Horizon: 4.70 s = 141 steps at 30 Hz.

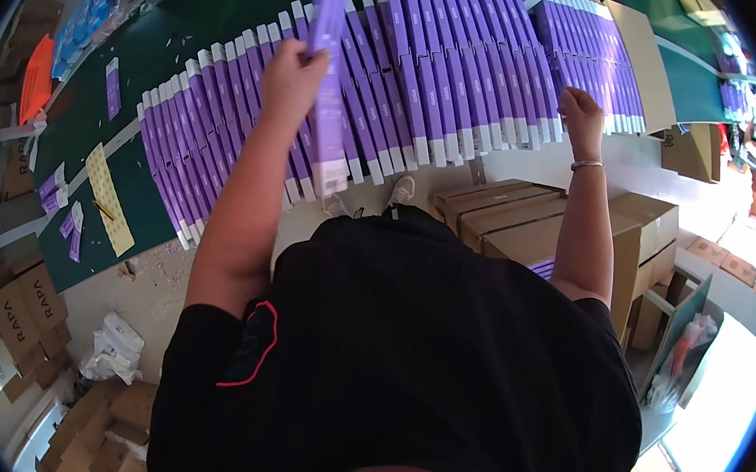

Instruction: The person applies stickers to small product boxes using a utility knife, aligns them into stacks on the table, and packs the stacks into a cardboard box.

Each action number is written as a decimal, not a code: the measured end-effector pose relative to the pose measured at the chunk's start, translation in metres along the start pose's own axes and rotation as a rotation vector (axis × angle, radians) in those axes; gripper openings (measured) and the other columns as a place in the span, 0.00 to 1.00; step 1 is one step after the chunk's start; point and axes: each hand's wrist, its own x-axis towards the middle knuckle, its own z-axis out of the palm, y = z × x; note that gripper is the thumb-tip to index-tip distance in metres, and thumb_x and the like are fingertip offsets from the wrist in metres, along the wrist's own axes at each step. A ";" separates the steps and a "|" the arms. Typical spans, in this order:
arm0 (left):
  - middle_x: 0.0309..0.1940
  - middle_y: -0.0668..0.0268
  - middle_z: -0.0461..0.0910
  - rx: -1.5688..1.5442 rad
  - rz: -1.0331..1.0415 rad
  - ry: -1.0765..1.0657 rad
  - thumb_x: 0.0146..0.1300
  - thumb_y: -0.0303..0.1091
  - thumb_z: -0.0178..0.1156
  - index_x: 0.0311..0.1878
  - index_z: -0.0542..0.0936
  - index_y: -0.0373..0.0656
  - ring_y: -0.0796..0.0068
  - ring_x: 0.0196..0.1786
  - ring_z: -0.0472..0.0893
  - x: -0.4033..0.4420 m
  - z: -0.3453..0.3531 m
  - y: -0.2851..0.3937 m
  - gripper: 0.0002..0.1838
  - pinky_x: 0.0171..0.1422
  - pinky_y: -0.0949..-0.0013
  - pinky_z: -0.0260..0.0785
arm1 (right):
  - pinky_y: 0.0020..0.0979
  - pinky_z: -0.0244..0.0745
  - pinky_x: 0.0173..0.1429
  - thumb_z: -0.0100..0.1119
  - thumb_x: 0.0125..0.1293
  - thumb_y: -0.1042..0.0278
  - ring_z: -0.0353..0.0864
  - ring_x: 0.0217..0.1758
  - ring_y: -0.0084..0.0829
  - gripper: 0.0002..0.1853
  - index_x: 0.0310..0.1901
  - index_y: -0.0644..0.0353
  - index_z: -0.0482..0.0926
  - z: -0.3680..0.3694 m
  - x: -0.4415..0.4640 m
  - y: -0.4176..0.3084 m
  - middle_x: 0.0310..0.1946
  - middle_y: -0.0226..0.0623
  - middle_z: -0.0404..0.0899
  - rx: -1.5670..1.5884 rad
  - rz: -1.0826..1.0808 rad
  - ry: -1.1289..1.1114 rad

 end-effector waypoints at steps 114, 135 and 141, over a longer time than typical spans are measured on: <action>0.41 0.55 0.84 -0.043 -0.072 -0.206 0.64 0.44 0.61 0.53 0.80 0.30 0.60 0.41 0.84 -0.011 0.111 0.027 0.25 0.49 0.63 0.76 | 0.56 0.57 0.74 0.60 0.63 0.36 0.62 0.75 0.47 0.37 0.63 0.59 0.75 0.081 -0.008 -0.018 0.67 0.46 0.70 -0.639 -0.624 0.035; 0.39 0.52 0.85 0.011 -0.301 -0.392 0.59 0.54 0.65 0.47 0.83 0.32 0.56 0.38 0.86 0.016 0.134 0.040 0.30 0.46 0.60 0.78 | 0.43 0.77 0.64 0.61 0.62 0.32 0.85 0.56 0.47 0.39 0.59 0.63 0.80 0.082 0.110 -0.042 0.53 0.49 0.84 -0.398 0.101 -0.528; 0.38 0.53 0.84 0.011 -0.325 -0.312 0.57 0.53 0.67 0.46 0.82 0.32 0.57 0.38 0.85 0.017 0.152 0.031 0.29 0.45 0.60 0.78 | 0.38 0.80 0.61 0.61 0.62 0.31 0.88 0.51 0.44 0.38 0.57 0.63 0.81 0.102 0.099 -0.045 0.49 0.47 0.85 -0.539 -0.020 -0.401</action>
